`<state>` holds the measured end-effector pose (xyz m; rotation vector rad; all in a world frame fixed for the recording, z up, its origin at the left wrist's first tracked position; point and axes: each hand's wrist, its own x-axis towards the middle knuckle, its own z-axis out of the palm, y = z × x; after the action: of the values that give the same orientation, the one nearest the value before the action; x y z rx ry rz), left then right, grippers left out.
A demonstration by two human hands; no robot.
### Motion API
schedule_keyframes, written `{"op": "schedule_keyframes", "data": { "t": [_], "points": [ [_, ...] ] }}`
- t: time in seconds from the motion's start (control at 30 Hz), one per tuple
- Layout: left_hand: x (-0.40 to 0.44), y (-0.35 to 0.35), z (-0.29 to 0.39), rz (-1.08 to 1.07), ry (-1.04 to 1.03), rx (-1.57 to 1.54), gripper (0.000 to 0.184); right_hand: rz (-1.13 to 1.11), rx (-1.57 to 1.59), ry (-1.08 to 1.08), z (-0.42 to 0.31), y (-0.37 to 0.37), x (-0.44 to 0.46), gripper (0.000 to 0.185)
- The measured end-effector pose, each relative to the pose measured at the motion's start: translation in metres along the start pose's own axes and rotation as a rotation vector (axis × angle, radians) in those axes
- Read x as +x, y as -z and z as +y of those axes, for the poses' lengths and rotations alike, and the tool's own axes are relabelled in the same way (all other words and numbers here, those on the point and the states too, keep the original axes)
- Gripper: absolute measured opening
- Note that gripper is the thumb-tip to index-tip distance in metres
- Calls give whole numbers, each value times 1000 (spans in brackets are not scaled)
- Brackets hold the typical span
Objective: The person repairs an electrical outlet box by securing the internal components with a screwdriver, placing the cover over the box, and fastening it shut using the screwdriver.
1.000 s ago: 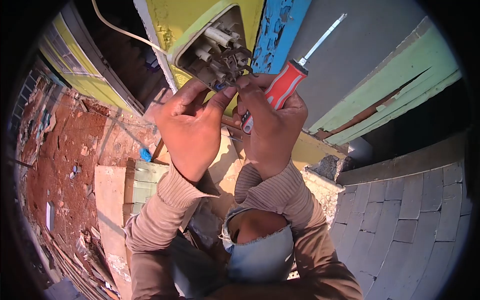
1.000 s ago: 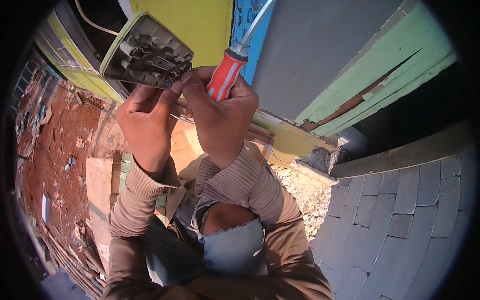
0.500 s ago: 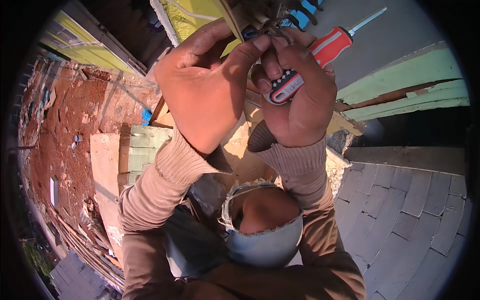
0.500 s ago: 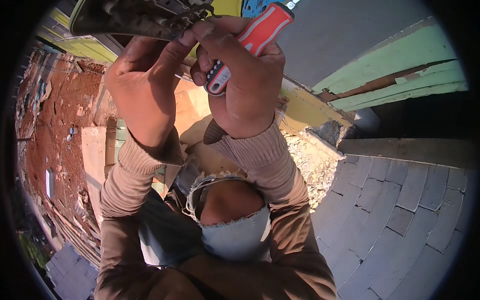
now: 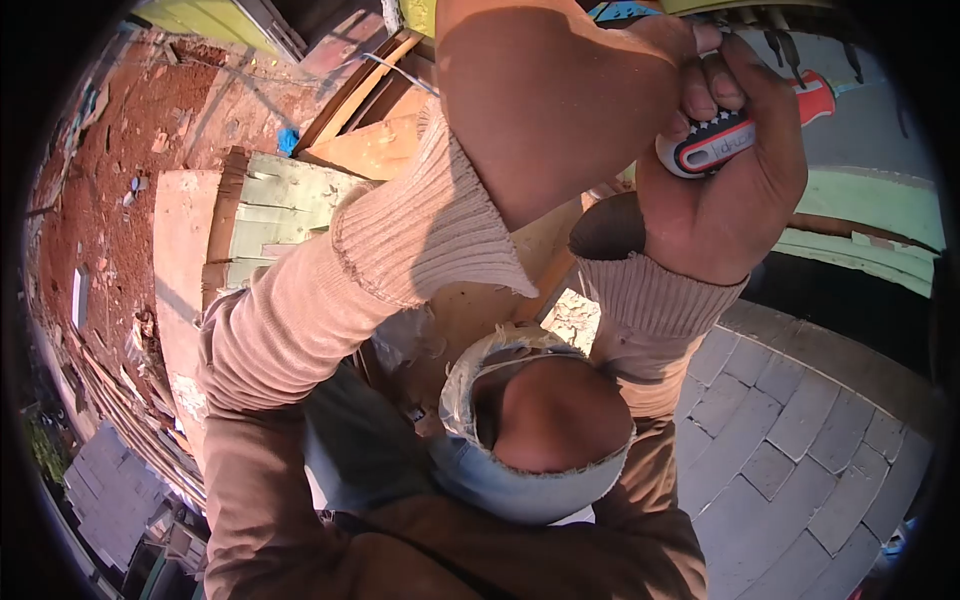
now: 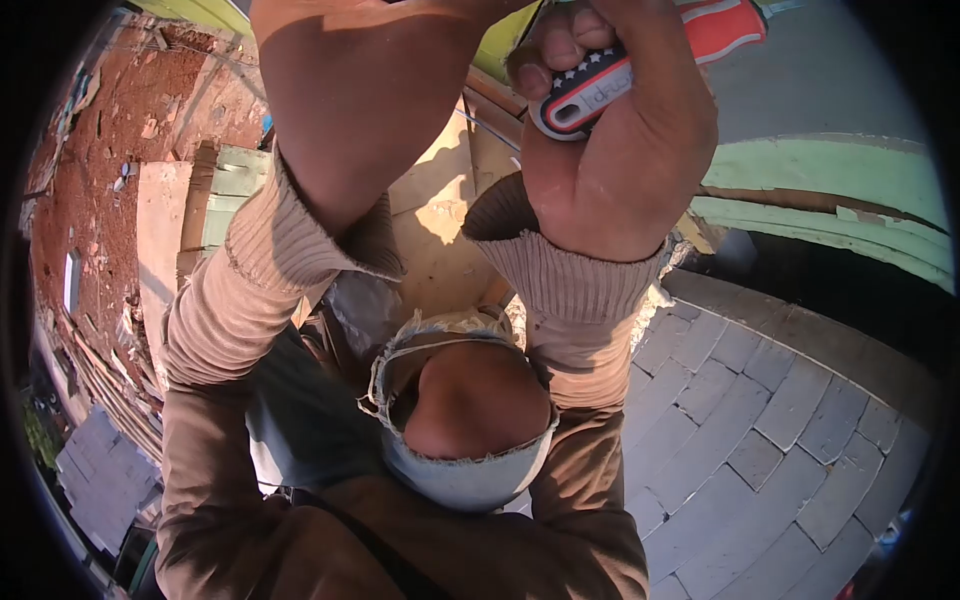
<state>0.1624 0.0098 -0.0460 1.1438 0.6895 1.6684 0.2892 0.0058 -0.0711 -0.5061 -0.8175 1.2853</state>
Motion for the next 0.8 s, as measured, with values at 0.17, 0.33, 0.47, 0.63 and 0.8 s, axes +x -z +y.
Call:
{"op": "schedule_keyframes", "data": {
  "t": [0.17,0.33,0.47,0.63,0.8],
  "points": [
    [8,22,12,-81,45,-4,20,133,-33,158,14,5,-13,2],
    [18,21,32,-2,29,124,21,329,-465,-88,83,97,-37,6],
    [16,29,28,0,-5,83,21,622,-1253,-372,213,222,-93,17],
    [17,33,26,-2,-17,59,21,447,-1904,-448,287,306,-136,25],
    [15,39,24,3,-13,31,21,355,-1959,-499,292,326,-140,22]
  ]
}}
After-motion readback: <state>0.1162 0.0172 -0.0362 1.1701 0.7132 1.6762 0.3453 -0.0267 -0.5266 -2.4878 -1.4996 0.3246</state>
